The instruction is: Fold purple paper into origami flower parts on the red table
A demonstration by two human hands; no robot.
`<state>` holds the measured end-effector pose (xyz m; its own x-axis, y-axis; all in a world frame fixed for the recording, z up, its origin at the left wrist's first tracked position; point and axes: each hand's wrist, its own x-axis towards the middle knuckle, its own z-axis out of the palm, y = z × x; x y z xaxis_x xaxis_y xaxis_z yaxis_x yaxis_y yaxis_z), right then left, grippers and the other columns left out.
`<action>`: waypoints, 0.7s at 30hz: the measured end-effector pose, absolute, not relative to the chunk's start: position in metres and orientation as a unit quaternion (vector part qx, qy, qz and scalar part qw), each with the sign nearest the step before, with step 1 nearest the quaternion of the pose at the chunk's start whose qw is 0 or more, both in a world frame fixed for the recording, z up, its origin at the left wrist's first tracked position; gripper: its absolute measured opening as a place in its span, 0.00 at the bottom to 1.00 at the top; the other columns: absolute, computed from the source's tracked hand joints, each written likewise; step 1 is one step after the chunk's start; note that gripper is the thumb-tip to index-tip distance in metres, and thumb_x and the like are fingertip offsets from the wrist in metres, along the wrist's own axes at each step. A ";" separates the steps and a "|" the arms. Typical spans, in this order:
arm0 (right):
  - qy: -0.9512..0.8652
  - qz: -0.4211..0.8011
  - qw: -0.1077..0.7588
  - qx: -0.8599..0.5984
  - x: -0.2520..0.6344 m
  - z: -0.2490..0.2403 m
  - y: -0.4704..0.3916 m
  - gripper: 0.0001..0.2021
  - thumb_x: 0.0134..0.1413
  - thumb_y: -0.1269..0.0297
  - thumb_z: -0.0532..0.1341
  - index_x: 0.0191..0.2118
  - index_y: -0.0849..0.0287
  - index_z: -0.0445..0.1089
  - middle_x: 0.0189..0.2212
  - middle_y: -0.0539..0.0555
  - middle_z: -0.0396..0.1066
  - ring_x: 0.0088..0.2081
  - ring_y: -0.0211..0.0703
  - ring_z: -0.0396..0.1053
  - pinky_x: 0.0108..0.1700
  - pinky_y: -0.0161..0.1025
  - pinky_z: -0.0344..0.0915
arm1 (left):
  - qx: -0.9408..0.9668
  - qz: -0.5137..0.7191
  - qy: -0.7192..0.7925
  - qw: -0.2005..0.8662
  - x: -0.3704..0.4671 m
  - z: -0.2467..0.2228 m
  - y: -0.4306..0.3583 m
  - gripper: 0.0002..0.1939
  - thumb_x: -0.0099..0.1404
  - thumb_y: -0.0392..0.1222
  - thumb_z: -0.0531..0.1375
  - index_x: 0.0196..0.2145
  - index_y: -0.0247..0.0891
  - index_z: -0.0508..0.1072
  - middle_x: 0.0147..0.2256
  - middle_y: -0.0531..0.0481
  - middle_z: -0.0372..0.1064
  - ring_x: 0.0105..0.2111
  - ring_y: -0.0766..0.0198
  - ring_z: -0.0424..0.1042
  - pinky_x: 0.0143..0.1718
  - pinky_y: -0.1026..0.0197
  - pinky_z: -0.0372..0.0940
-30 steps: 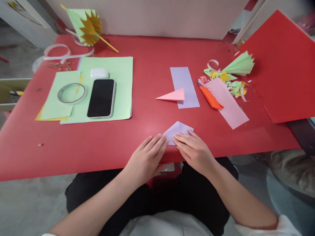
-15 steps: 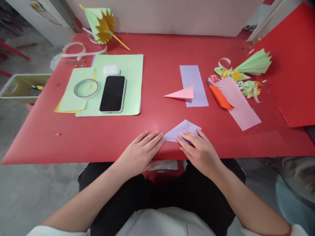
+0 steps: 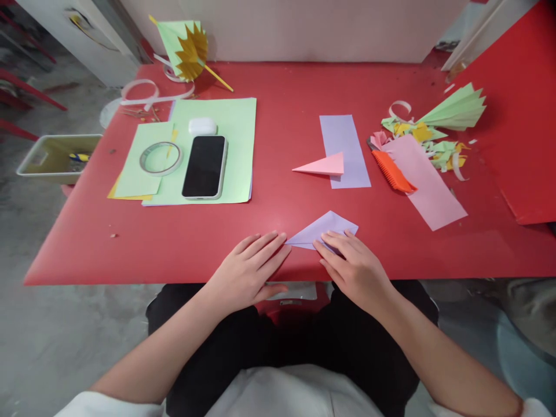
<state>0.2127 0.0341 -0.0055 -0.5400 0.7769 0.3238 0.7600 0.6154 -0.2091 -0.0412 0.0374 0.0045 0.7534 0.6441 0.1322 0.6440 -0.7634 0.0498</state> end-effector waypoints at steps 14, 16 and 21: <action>-0.878 0.018 0.191 -0.438 0.213 -0.006 0.034 0.15 0.56 0.71 0.56 0.49 0.62 0.69 0.46 0.60 0.71 0.50 0.48 0.67 0.55 0.49 0.62 | 0.918 0.104 0.382 -0.020 -0.038 0.006 0.035 0.29 0.62 0.56 0.52 0.53 0.32 0.65 0.53 0.38 0.64 0.55 0.48 0.60 0.52 0.49 0.57; -0.878 0.020 0.190 -0.439 0.213 -0.005 0.034 0.15 0.56 0.71 0.56 0.49 0.62 0.69 0.46 0.60 0.71 0.50 0.48 0.67 0.55 0.49 0.62 | 0.917 0.098 0.386 -0.020 -0.034 0.005 0.034 0.30 0.62 0.57 0.52 0.55 0.35 0.63 0.56 0.37 0.60 0.56 0.46 0.58 0.53 0.47 0.55; -0.877 0.027 0.192 -0.441 0.213 -0.005 0.033 0.15 0.56 0.71 0.55 0.49 0.61 0.68 0.46 0.59 0.71 0.50 0.48 0.67 0.55 0.49 0.62 | 0.913 0.076 0.401 -0.015 -0.027 0.002 0.034 0.29 0.63 0.57 0.51 0.57 0.38 0.62 0.57 0.37 0.58 0.57 0.45 0.56 0.53 0.46 0.54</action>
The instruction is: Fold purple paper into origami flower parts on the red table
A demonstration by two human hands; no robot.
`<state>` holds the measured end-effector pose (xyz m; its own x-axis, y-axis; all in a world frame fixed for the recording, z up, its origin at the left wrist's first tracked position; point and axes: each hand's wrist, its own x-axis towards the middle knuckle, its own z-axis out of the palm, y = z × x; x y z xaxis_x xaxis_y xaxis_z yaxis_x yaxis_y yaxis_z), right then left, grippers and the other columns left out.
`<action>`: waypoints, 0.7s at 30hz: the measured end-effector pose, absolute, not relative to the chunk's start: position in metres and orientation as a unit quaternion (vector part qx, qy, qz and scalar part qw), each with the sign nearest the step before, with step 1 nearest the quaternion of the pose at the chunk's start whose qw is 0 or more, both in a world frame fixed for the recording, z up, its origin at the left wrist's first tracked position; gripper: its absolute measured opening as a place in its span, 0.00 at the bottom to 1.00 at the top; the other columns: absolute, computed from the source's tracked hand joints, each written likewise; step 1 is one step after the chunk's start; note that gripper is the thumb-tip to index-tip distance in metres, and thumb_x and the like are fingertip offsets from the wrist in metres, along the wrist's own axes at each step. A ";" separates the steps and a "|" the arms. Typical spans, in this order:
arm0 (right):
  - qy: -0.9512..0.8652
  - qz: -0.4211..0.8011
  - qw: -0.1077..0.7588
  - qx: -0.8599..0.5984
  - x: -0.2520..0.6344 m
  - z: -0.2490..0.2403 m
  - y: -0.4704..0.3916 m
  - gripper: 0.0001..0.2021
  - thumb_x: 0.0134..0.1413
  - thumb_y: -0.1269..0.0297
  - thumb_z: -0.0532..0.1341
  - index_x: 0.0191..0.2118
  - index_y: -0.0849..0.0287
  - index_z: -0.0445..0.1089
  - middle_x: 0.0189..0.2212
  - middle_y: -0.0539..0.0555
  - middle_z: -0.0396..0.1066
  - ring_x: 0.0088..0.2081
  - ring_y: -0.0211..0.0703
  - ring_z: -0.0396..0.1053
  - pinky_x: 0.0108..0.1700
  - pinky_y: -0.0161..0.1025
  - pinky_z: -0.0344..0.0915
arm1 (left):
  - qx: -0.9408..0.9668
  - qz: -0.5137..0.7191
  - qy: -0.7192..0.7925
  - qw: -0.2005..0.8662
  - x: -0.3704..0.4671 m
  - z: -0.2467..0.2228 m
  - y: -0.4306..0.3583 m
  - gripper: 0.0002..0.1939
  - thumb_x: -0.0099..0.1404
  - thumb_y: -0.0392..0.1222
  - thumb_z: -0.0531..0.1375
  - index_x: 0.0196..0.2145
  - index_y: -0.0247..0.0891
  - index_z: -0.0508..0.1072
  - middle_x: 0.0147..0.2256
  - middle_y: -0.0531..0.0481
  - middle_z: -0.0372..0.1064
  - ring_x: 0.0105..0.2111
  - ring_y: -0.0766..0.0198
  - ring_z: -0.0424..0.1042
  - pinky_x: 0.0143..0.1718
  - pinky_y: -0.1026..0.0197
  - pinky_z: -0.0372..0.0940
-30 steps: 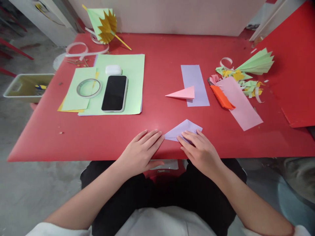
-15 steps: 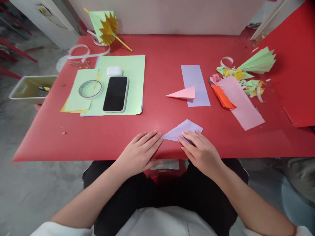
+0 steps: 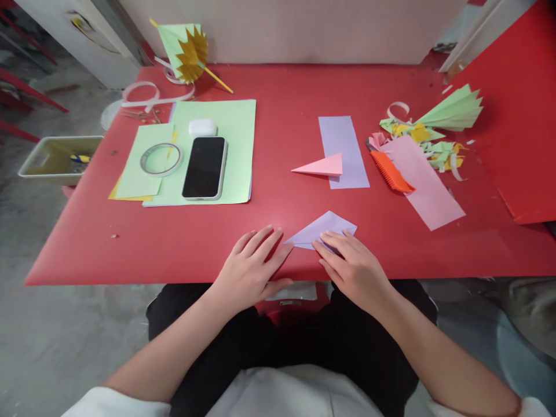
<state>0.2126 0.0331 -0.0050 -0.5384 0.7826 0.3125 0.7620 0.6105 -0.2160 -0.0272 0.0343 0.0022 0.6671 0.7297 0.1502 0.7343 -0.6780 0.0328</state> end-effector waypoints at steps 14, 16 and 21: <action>-0.875 0.027 0.202 -0.439 0.213 -0.005 0.033 0.15 0.56 0.72 0.55 0.49 0.62 0.69 0.46 0.60 0.71 0.50 0.48 0.67 0.55 0.50 0.62 | -0.901 -0.092 -0.423 0.026 -0.039 0.001 0.031 0.27 0.62 0.55 0.54 0.56 0.41 0.63 0.56 0.37 0.59 0.57 0.45 0.57 0.52 0.45 0.56; -0.875 0.028 0.202 -0.439 0.213 -0.005 0.033 0.16 0.56 0.72 0.55 0.49 0.62 0.69 0.46 0.60 0.71 0.50 0.48 0.67 0.55 0.50 0.62 | -0.903 -0.089 -0.421 0.020 -0.037 0.000 0.031 0.27 0.62 0.54 0.54 0.56 0.42 0.63 0.57 0.37 0.58 0.57 0.45 0.57 0.53 0.45 0.55; -0.873 0.039 0.200 -0.443 0.212 -0.005 0.033 0.16 0.56 0.72 0.55 0.50 0.60 0.69 0.46 0.60 0.71 0.50 0.48 0.67 0.55 0.50 0.62 | -0.898 -0.101 -0.428 0.022 -0.038 -0.003 0.032 0.25 0.62 0.52 0.54 0.55 0.40 0.64 0.54 0.38 0.62 0.56 0.46 0.58 0.52 0.45 0.56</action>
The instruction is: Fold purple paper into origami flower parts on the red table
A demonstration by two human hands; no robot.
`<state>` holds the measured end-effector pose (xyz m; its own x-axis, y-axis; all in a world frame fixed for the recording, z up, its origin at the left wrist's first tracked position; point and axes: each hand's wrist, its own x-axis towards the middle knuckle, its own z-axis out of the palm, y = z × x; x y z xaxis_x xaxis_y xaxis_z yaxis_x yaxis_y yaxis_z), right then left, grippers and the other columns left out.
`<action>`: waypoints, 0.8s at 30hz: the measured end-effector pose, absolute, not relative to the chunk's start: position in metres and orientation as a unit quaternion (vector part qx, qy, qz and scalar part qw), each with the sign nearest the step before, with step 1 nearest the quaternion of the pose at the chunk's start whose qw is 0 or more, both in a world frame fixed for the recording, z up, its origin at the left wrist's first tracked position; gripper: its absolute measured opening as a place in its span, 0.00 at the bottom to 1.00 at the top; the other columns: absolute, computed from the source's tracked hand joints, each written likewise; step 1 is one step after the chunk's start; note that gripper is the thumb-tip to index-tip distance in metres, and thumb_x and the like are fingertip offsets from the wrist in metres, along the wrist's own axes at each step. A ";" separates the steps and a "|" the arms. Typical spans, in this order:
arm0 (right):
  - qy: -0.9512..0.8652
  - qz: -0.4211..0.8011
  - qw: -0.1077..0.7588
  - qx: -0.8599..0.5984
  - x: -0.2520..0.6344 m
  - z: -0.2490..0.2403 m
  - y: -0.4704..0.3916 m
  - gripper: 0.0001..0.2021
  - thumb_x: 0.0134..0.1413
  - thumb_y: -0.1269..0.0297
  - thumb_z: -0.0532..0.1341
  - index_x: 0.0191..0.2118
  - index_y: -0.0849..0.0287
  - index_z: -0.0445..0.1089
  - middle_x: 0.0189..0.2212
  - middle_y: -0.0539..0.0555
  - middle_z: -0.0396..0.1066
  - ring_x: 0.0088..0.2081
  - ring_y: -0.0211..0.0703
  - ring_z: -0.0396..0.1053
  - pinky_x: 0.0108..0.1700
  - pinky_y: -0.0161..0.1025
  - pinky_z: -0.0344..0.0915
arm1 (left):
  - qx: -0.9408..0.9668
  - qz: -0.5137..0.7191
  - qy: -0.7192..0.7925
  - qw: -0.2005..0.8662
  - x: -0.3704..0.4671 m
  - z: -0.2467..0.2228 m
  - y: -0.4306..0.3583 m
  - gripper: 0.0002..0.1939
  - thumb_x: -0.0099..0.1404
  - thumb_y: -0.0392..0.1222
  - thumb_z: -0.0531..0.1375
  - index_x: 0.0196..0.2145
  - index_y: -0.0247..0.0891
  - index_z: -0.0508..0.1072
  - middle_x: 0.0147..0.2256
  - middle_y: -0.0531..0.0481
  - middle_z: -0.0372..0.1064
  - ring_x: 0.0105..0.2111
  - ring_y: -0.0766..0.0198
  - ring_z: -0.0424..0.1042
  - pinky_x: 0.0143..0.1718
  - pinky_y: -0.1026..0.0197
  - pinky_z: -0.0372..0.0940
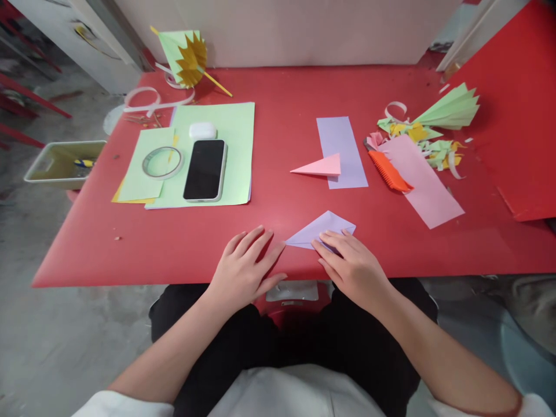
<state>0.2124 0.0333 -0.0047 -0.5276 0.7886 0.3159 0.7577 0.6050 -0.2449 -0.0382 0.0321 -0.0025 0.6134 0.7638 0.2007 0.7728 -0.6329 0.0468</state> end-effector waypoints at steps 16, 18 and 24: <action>-0.869 0.013 0.188 -0.458 0.209 -0.007 0.029 0.16 0.58 0.71 0.53 0.51 0.61 0.67 0.48 0.58 0.70 0.52 0.47 0.66 0.57 0.50 0.59 | -0.930 -0.042 -0.360 -0.069 0.007 -0.005 0.023 0.47 0.58 0.69 0.45 0.61 0.24 0.50 0.62 0.36 0.46 0.62 0.50 0.46 0.61 0.52 0.44; -0.864 0.010 0.192 -0.466 0.208 -0.009 0.026 0.16 0.58 0.71 0.53 0.51 0.61 0.67 0.49 0.58 0.70 0.53 0.47 0.64 0.58 0.50 0.58 | -0.930 -0.041 -0.360 -0.069 0.007 -0.006 0.024 0.48 0.57 0.69 0.46 0.61 0.23 0.50 0.62 0.35 0.47 0.62 0.49 0.47 0.61 0.51 0.45; -0.850 -0.002 0.192 -0.491 0.207 -0.014 0.018 0.17 0.58 0.71 0.53 0.52 0.64 0.65 0.50 0.58 0.69 0.55 0.46 0.63 0.60 0.49 0.54 | -0.924 -0.067 -0.372 -0.061 0.011 -0.005 0.025 0.48 0.56 0.69 0.48 0.59 0.23 0.54 0.59 0.34 0.53 0.59 0.49 0.53 0.58 0.51 0.50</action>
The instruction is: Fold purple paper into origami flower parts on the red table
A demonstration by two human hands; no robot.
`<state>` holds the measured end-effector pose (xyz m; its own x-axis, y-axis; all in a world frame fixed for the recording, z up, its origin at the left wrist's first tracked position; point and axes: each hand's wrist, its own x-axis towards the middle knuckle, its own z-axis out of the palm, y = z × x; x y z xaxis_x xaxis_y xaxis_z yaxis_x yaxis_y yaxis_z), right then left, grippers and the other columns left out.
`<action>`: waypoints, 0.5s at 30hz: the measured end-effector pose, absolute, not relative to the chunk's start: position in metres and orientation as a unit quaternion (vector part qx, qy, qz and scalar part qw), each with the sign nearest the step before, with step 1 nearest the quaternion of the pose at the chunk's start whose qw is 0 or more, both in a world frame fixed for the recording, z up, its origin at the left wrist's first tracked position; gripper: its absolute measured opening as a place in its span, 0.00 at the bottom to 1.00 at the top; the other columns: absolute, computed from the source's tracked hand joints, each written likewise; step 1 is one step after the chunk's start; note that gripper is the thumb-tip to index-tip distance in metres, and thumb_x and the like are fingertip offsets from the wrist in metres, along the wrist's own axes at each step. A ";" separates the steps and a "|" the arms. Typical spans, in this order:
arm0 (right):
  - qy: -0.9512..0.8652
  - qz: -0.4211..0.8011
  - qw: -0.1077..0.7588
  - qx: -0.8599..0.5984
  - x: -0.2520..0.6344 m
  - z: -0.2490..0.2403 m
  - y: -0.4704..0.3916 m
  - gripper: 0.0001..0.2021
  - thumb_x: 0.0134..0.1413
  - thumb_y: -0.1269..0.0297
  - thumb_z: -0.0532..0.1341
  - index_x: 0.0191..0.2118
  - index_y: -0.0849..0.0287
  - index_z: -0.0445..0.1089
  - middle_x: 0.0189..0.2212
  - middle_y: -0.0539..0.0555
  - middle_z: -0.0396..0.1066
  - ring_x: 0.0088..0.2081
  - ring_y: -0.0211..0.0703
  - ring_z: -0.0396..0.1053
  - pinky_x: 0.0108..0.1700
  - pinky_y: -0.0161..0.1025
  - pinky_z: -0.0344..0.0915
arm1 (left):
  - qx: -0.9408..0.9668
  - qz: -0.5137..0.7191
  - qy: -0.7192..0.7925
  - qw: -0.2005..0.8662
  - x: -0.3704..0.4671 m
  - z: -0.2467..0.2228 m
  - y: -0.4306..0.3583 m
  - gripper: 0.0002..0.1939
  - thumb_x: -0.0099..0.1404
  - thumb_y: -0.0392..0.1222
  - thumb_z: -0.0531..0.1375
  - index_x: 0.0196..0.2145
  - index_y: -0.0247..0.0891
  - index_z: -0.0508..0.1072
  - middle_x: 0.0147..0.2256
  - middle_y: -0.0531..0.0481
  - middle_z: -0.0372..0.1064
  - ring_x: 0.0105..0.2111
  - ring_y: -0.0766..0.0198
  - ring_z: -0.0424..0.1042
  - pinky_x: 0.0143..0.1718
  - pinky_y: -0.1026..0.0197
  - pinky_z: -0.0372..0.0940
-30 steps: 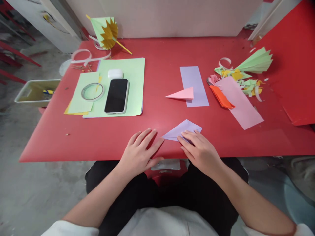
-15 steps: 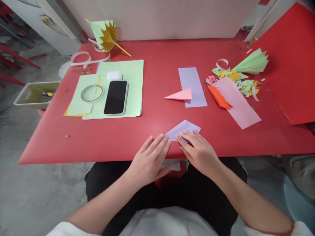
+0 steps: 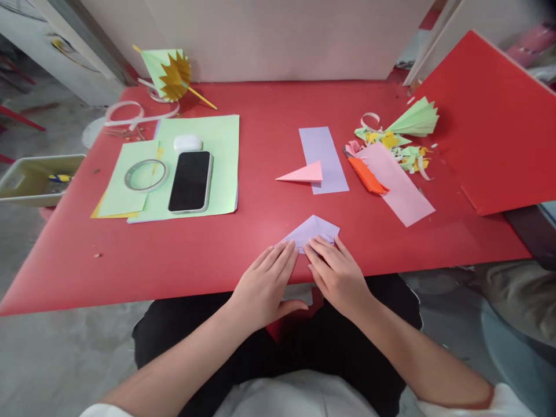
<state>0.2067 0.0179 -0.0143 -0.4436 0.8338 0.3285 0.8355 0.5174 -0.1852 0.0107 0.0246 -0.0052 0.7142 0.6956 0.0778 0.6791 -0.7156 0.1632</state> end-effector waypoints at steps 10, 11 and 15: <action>-0.834 -0.010 0.180 -0.522 0.216 -0.017 0.012 0.19 0.59 0.66 0.52 0.55 0.64 0.62 0.54 0.56 0.64 0.57 0.47 0.59 0.62 0.52 0.47 | 0.915 0.084 0.394 0.004 0.017 -0.010 0.023 0.42 0.61 0.65 0.46 0.59 0.26 0.57 0.59 0.37 0.56 0.58 0.50 0.56 0.57 0.53 0.51; -0.834 -0.008 0.179 -0.522 0.216 -0.017 0.012 0.19 0.60 0.66 0.52 0.55 0.64 0.62 0.55 0.56 0.64 0.57 0.47 0.59 0.62 0.52 0.46 | 0.915 0.089 0.394 0.003 0.018 -0.010 0.024 0.42 0.61 0.65 0.46 0.58 0.26 0.57 0.58 0.37 0.56 0.58 0.50 0.56 0.57 0.52 0.51; -0.834 0.002 0.179 -0.522 0.218 -0.017 0.012 0.19 0.60 0.65 0.52 0.55 0.63 0.62 0.55 0.56 0.64 0.58 0.47 0.59 0.62 0.52 0.47 | 0.915 0.104 0.390 0.009 0.023 -0.009 0.028 0.42 0.60 0.66 0.47 0.56 0.24 0.61 0.57 0.34 0.58 0.58 0.48 0.56 0.58 0.50 0.49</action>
<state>0.2184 0.0120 -0.0167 -0.3920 0.8710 0.2962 0.8697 0.4558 -0.1893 0.0229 0.0275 -0.0089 0.6745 0.7151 0.1835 0.7116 -0.6959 0.0966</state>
